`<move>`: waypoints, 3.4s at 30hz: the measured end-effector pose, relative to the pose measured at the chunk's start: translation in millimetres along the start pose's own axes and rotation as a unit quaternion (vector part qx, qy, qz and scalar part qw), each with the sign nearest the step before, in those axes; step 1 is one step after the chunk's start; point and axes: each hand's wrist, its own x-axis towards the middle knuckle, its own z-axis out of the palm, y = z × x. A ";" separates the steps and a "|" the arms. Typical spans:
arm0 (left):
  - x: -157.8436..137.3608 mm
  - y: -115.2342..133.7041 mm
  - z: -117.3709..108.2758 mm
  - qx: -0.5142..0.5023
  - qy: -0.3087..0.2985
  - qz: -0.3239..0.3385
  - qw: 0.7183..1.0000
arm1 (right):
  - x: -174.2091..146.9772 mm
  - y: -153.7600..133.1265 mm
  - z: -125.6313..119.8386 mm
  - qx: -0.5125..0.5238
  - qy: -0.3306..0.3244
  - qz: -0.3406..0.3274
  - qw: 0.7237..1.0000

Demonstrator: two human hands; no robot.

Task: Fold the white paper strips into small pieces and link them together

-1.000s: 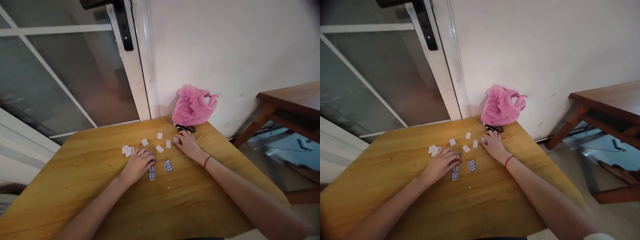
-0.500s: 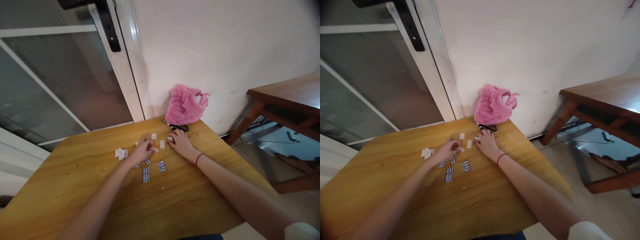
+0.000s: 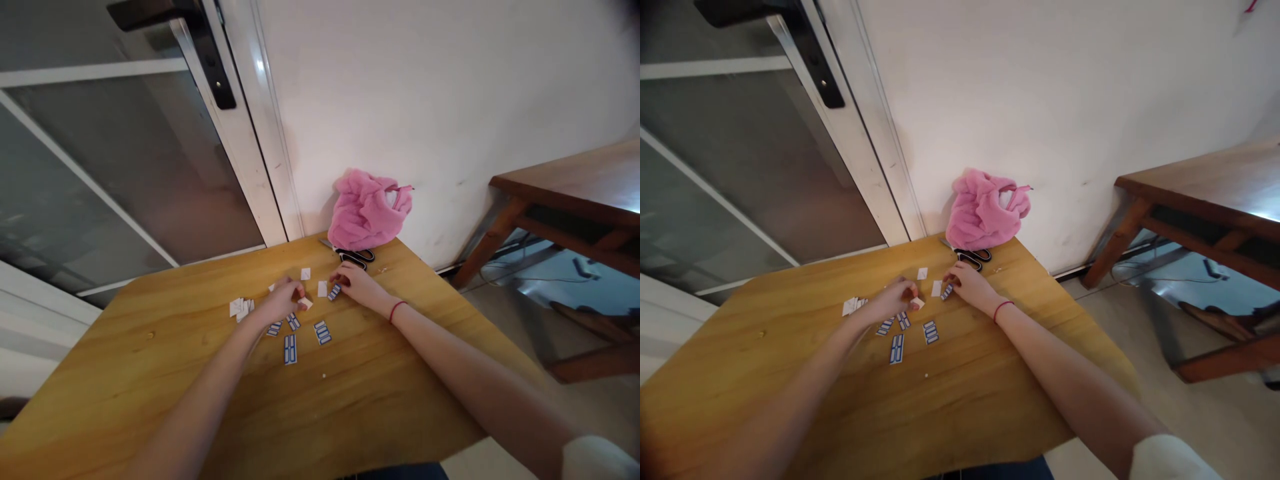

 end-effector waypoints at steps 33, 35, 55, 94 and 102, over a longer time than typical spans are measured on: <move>-8.7 -64.2 -27.7 0.078 0.133 -0.046 0.987 | 6.5 -32.2 21.1 -0.060 0.029 0.023 0.998; -5.7 -65.3 -26.4 0.066 0.122 -0.042 0.989 | 5.7 -31.4 20.2 -0.082 0.008 -0.012 0.997; -38.8 -33.6 -32.4 0.228 0.070 0.039 0.970 | -1.3 -26.8 2.1 -0.128 0.046 0.034 0.990; -7.0 -27.1 -2.5 0.138 0.061 0.126 0.980 | -4.2 -10.8 -10.1 -0.019 -0.032 0.092 0.995; -33.2 -29.3 -6.9 0.109 0.206 0.028 0.972 | -4.5 -2.4 -10.4 0.109 -0.044 0.099 0.988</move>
